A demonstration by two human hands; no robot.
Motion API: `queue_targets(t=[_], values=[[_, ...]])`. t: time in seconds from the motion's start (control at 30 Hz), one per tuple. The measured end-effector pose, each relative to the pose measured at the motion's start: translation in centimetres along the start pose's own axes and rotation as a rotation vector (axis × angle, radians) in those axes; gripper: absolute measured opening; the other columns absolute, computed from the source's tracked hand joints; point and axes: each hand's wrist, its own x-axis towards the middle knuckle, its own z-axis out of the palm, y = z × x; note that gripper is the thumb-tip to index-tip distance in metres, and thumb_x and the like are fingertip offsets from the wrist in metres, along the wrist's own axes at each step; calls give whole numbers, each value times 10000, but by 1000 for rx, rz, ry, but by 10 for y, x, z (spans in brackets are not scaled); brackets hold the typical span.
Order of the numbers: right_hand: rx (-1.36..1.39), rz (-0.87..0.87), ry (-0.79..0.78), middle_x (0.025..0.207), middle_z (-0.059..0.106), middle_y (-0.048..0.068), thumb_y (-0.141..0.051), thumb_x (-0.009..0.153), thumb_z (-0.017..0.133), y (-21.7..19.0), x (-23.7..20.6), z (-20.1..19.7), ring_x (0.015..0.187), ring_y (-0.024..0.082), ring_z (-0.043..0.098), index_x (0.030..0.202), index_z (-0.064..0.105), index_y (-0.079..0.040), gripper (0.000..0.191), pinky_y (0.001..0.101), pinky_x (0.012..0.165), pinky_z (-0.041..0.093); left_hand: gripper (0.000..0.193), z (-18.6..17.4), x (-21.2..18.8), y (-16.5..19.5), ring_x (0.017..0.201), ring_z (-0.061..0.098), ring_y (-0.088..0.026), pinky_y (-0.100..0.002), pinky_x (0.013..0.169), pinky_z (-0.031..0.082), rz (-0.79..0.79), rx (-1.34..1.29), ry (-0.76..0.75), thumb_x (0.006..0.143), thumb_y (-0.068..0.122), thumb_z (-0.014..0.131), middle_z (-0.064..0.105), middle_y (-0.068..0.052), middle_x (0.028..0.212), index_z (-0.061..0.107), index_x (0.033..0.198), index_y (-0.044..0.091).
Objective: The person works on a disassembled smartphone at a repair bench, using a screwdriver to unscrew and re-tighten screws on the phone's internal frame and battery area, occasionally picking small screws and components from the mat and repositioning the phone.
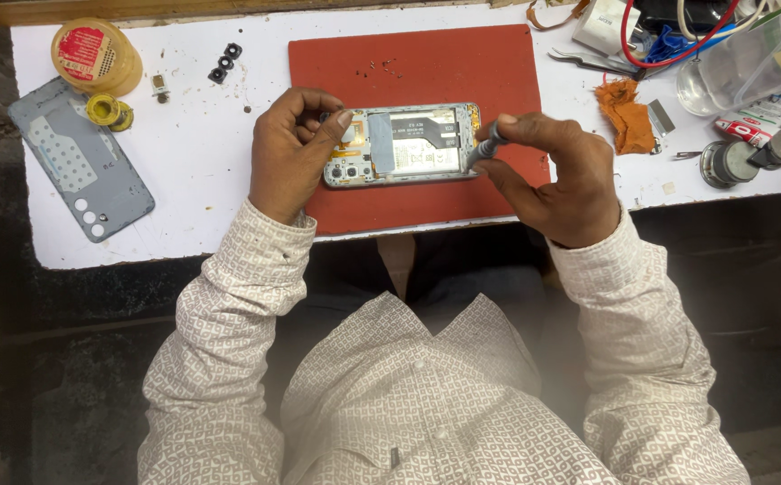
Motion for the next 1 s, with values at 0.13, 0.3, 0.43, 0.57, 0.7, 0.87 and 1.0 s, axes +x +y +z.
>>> queue_targets(t=[0.13,0.3,0.43,0.57,0.7,0.87,1.0], values=[[-76,-1,-22,1078,680,239,56,790,858,-1,3,-4,1023,318,717,1253,513,27,579,399,853,619,129,0,-1,0,700,552,-26,-178,633,531,-19,-21,3,978,115,747,700,-25,901,693,1045,18],[-31,-12,40,1086,705,129,52,899,850,-4,8,1,985,220,759,1319,492,-36,558,301,834,641,127,-1,-1,0,710,559,-26,-180,643,532,-10,-15,4,977,104,745,706,-25,912,693,1050,14],[2,-85,-6,1182,661,259,90,830,806,-5,6,1,1096,373,699,1285,431,11,595,407,901,614,129,-1,-1,0,719,558,-25,-180,656,532,-1,-29,-4,984,106,746,706,-24,921,689,1053,13],[-36,-6,21,1095,699,164,81,896,822,-2,3,2,1025,278,741,1326,480,-16,558,335,844,623,131,-1,-2,0,712,554,-24,-179,645,528,-15,-13,5,977,113,748,704,-19,910,694,1047,16],[35,-31,-51,1328,602,354,142,834,774,1,0,-2,1253,451,651,1287,448,15,573,418,965,615,135,-1,-1,0,721,543,-25,-178,653,519,0,-20,4,981,114,753,702,-19,918,695,1049,13],[-17,27,-15,1114,681,192,61,883,876,0,-2,-1,1067,256,717,1306,478,-2,584,330,926,605,136,-1,-2,0,725,549,-25,-178,657,526,5,-10,3,980,112,754,704,-20,920,694,1051,13],[-28,-44,-23,1182,667,285,156,829,763,-4,0,-2,1125,365,694,1240,464,20,526,420,954,596,134,-1,-2,-1,724,553,-25,-179,656,535,-4,-18,1,980,110,749,705,-24,920,692,1054,15]])
